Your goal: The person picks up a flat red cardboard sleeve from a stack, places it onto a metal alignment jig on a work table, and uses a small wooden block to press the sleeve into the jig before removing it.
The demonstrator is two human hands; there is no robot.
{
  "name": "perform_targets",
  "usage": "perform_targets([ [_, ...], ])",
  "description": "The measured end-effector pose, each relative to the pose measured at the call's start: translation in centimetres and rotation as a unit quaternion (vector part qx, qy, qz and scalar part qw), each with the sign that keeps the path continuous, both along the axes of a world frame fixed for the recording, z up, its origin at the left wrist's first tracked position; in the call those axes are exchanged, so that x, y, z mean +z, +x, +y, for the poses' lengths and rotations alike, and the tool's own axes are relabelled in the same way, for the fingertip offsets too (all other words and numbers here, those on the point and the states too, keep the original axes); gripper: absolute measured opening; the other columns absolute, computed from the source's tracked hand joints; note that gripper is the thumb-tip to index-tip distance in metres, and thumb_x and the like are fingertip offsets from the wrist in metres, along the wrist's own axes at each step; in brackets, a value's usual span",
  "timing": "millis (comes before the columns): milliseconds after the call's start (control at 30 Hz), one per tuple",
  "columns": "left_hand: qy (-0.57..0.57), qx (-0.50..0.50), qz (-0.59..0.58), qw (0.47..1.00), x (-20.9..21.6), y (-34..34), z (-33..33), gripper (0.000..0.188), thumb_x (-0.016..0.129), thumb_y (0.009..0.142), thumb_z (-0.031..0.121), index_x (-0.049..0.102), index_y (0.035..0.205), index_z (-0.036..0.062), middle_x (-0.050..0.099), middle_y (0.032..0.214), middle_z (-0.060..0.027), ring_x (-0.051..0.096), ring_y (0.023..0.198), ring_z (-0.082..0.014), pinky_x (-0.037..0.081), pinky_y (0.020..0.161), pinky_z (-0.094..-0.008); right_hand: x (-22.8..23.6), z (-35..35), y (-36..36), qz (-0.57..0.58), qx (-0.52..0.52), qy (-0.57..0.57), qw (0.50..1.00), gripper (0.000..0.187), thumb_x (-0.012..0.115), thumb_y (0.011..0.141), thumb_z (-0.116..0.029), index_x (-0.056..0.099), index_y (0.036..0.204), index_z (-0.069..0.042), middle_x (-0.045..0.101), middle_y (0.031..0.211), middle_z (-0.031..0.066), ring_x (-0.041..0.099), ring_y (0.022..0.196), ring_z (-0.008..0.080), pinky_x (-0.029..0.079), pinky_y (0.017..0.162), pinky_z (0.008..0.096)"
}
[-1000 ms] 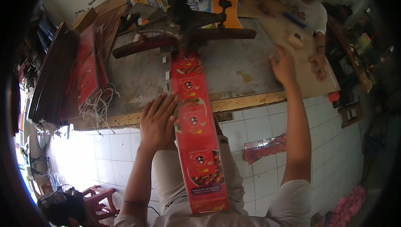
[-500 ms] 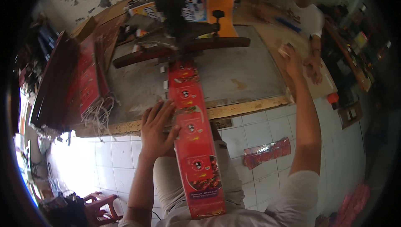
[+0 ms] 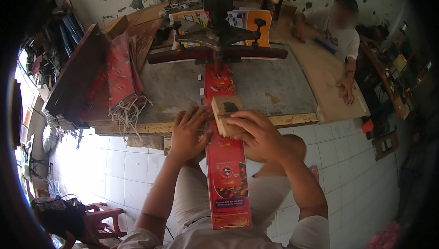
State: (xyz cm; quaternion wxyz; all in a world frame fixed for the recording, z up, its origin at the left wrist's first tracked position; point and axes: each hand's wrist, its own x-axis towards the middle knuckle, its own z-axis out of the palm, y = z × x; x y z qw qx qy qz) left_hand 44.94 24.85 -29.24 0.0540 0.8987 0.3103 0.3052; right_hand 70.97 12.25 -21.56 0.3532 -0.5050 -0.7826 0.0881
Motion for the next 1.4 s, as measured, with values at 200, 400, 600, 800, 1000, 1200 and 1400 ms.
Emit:
perform_targets([
  [200,0.005,-0.011,-0.013,1.000,0.3,0.2,-0.1,0.060,0.073,0.101,0.041,0.068,0.151,0.0082,0.065,0.162,-0.0069,0.054,0.154,-0.0349,0.037,0.128,-0.0618,-2.3,9.6,0.0,-0.079,-0.042,0.050,0.995,0.045,0.082,0.099,-0.016,0.072,0.142,-0.008,0.063,0.145,0.0087,0.062,0.135,0.0350,0.053,0.114,0.0497],
  [400,0.000,-0.009,-0.013,1.000,0.2,0.0,0.1,0.061,0.073,0.101,0.041,0.068,0.151,0.0077,0.065,0.162,-0.0054,0.055,0.153,-0.0343,0.037,0.128,-0.0615,-5.0,14.9,0.6,-0.105,-0.077,0.078,0.988,0.044,0.081,0.100,-0.017,0.071,0.142,-0.007,0.063,0.146,0.0086,0.061,0.136,0.0351,0.052,0.114,0.0490],
  [600,-0.007,-0.009,-0.011,1.000,0.2,0.0,0.0,0.062,0.075,0.099,0.041,0.068,0.151,0.0081,0.065,0.162,-0.0051,0.056,0.153,-0.0340,0.037,0.128,-0.0617,-4.7,14.3,0.5,-0.091,-0.064,0.091,0.990,0.044,0.082,0.098,-0.015,0.072,0.140,-0.007,0.064,0.145,0.0091,0.061,0.135,0.0354,0.052,0.114,0.0498],
  [800,-0.022,-0.006,-0.006,1.000,0.5,-0.1,0.0,0.061,0.076,0.098,0.040,0.069,0.149,0.0077,0.064,0.164,-0.0048,0.055,0.153,-0.0344,0.037,0.127,-0.0632,-3.8,13.7,-0.1,-0.052,-0.073,0.115,0.989,0.040,0.085,0.094,-0.013,0.075,0.132,-0.005,0.066,0.141,0.0097,0.063,0.132,0.0351,0.053,0.113,0.0495],
  [1000,-0.030,-0.010,-0.012,0.999,0.7,-0.1,0.0,0.062,0.078,0.096,0.037,0.069,0.150,0.0075,0.063,0.164,-0.0047,0.054,0.154,-0.0340,0.036,0.128,-0.0631,-4.2,13.6,0.6,-0.019,-0.078,0.107,0.991,0.037,0.086,0.093,-0.009,0.077,0.129,-0.006,0.068,0.139,0.0077,0.066,0.130,0.0331,0.056,0.110,0.0465],
  [1200,-0.026,-0.010,-0.013,1.000,0.7,-0.1,-0.1,0.063,0.077,0.098,0.039,0.068,0.151,0.0073,0.063,0.164,-0.0055,0.055,0.153,-0.0337,0.036,0.128,-0.0623,-4.3,14.0,0.5,-0.011,-0.082,0.107,0.991,0.034,0.085,0.094,-0.007,0.075,0.126,-0.004,0.068,0.135,0.0084,0.067,0.125,0.0329,0.059,0.104,0.0458],
  [1400,0.003,-0.032,0.019,0.999,2.2,-0.4,0.4,0.056,0.075,0.100,0.036,0.070,0.147,0.0062,0.067,0.156,-0.0116,0.059,0.145,-0.0337,0.041,0.123,-0.0606,-4.0,13.6,-0.1,-0.038,-0.099,0.111,0.988,0.034,0.084,0.095,-0.007,0.075,0.128,-0.004,0.068,0.135,0.0093,0.067,0.125,0.0344,0.058,0.105,0.0478],
])
